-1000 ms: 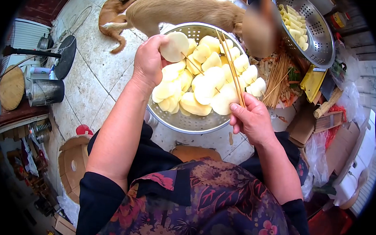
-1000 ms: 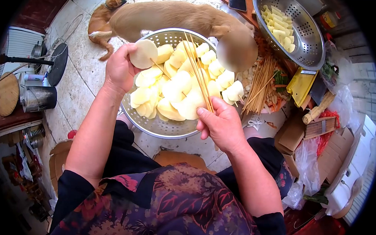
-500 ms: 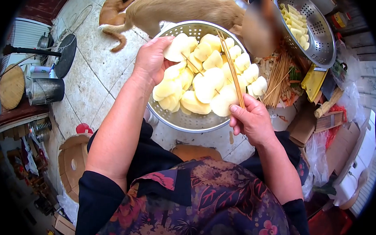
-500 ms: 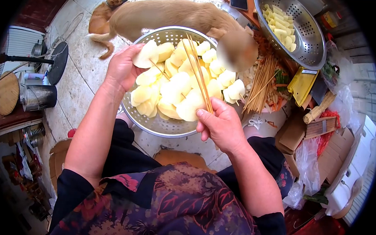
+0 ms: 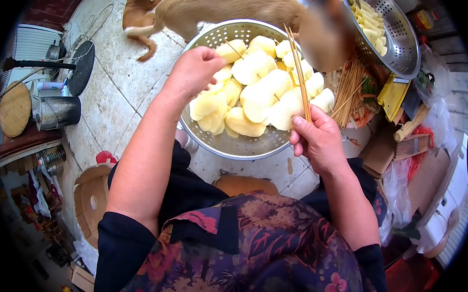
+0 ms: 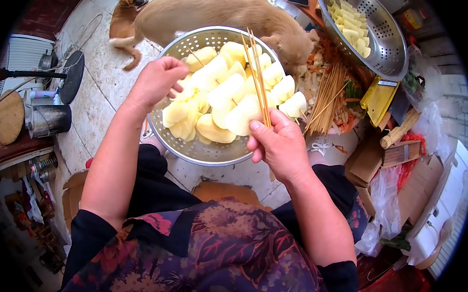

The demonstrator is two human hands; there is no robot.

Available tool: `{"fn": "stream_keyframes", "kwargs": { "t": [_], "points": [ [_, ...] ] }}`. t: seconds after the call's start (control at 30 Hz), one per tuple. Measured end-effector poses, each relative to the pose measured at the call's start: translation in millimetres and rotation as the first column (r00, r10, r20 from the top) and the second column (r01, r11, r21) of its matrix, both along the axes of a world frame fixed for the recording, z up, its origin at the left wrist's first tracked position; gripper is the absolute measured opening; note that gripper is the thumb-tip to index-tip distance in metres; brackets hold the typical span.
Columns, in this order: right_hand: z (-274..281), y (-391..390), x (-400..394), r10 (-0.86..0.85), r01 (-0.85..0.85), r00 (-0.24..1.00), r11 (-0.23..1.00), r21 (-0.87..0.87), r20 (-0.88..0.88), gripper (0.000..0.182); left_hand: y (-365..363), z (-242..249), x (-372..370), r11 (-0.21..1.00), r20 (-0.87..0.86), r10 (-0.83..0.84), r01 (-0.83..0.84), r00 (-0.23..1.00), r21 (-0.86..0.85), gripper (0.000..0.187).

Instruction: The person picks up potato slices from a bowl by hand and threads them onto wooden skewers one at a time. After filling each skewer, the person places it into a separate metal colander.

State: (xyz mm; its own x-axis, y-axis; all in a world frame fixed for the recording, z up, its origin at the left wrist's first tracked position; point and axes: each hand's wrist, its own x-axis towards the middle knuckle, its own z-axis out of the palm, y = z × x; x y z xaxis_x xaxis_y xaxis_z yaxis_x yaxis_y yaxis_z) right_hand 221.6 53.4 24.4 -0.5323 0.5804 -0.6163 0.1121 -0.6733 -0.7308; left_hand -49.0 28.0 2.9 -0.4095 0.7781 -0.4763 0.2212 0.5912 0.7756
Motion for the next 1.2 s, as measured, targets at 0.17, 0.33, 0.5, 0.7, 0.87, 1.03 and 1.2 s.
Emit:
{"fn": "stream_keyframes", "kwargs": {
  "t": [0.17,0.33,0.5,0.7,0.87,1.03,1.2],
  "points": [
    [3.1,-2.1,-0.9,0.015,-0.015,1.0,1.0,-0.014,0.017,0.019,-12.0,-9.6,-13.0,0.79,-0.238,-0.502,0.329,0.831,-0.518,0.04],
    [4.9,-2.8,-2.9,0.039,-0.039,0.999,0.999,0.004,0.027,0.02,-19.6,-28.1,-6.1,0.688,-0.257,-0.641,0.393,0.723,-0.61,0.055],
    [3.6,-3.9,-3.5,0.04,-0.041,0.999,0.999,0.005,0.034,0.02,-19.0,-19.6,-1.5,0.626,-0.23,-0.702,0.431,0.674,-0.649,0.059],
    [4.6,-5.1,-5.8,0.063,-0.063,0.997,0.998,0.004,0.036,0.017,-24.1,-16.4,0.9,0.693,-0.362,-0.702,0.471,0.613,-0.546,0.045],
    [4.3,-6.4,-7.0,0.082,-0.082,0.996,0.997,0.01,0.045,0.016,-24.2,-11.9,0.7,0.806,-0.539,-0.586,0.363,0.605,-0.467,0.022],
    [4.4,-8.3,-6.5,0.108,-0.108,0.994,0.994,-0.007,0.032,0.016,-18.8,-13.0,-20.3,0.962,-0.27,-0.259,0.222,0.927,-0.159,0.017],
    [5.7,-9.0,-6.1,0.128,-0.128,0.991,0.992,-0.001,0.024,0.017,-12.8,-8.5,-23.0,0.923,0.387,0.272,-0.353,0.881,0.153,0.016]
  ]
}}
